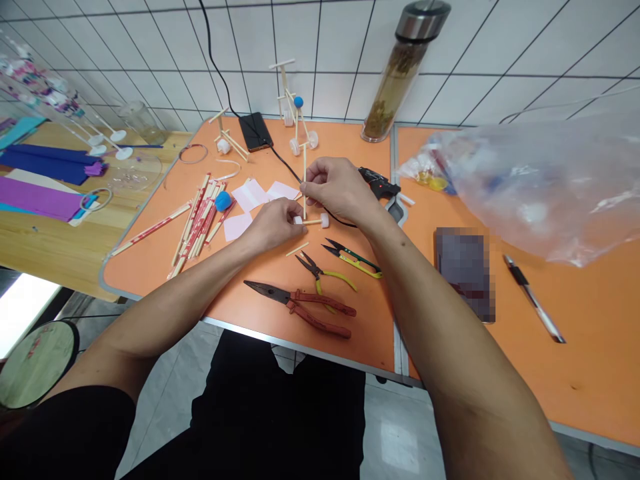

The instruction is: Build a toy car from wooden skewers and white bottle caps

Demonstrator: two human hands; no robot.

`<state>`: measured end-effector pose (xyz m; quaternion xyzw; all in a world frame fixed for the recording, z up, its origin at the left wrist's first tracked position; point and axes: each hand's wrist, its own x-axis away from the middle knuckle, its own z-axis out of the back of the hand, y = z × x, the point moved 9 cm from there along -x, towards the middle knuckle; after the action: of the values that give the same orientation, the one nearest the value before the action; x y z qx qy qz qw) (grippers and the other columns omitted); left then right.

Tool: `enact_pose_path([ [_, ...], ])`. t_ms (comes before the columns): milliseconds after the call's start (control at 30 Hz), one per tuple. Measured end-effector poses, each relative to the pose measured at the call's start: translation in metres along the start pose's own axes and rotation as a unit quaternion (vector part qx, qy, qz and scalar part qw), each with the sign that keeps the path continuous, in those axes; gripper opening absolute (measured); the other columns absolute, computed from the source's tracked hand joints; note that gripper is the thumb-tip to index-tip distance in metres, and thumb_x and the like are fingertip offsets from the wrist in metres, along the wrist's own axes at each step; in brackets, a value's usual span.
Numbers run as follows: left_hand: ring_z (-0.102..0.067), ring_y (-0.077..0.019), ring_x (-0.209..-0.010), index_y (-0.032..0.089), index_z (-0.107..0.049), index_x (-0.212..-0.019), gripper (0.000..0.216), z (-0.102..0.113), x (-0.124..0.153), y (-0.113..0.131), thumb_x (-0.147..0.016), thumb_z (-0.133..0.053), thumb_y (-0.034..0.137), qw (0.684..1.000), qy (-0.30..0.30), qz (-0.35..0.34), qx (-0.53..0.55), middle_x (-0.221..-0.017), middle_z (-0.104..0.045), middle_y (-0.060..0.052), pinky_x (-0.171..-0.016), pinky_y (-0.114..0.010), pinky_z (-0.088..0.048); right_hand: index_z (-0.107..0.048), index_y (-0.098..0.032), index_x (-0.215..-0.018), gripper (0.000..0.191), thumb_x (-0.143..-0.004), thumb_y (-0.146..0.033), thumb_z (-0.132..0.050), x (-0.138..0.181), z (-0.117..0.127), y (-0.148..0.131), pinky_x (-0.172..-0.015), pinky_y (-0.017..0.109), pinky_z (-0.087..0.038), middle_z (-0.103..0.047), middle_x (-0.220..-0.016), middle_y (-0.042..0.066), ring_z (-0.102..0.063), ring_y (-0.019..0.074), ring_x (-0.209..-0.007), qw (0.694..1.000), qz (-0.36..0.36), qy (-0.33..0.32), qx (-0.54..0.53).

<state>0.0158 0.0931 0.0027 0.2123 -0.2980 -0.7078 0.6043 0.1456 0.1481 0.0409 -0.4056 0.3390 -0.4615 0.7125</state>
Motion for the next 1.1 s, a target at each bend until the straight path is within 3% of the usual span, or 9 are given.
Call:
enact_pose_path([
  [200,-0.064,-0.0216,-0.088,0.018,-0.076,-0.092,0.01,-0.001,-0.0005,-0.0007,-0.084,-0.077,0.013,1.0,-0.001,-0.005,-0.003,-0.094,-0.076,-0.005,-0.086,-0.037,-0.05,-0.07,-0.023,-0.082,0.021,-0.087,-0.012,-0.087,-0.0029,0.0018,0.0057,-0.063,0.034,-0.058,-0.073,-0.068,0.001,-0.07,0.0203,-0.062,1.0,-0.014,0.014,-0.022],
  [467,-0.064,-0.0237,-0.089,0.022,-0.07,-0.085,0.011,-0.0015,-0.0012,-0.002,-0.083,-0.076,0.013,1.0,0.001,-0.009,0.028,-0.086,-0.071,-0.005,-0.083,-0.037,-0.049,-0.069,-0.025,-0.084,0.022,-0.084,-0.016,-0.089,-0.0008,0.0026,0.005,-0.062,0.035,-0.06,-0.072,-0.068,0.0,-0.072,0.0215,-0.066,0.998,-0.024,0.018,-0.048],
  [1100,-0.058,-0.0197,-0.079,0.023,-0.061,-0.077,0.018,-0.0017,0.0004,0.0001,-0.083,-0.076,0.015,0.999,-0.002,-0.013,0.032,-0.079,-0.065,-0.001,-0.074,-0.036,-0.039,-0.069,-0.023,-0.083,0.019,-0.088,-0.02,-0.087,0.004,-0.0061,0.0011,-0.053,0.03,-0.048,-0.076,-0.074,0.003,-0.066,0.0174,-0.06,1.0,-0.024,-0.02,-0.006],
])
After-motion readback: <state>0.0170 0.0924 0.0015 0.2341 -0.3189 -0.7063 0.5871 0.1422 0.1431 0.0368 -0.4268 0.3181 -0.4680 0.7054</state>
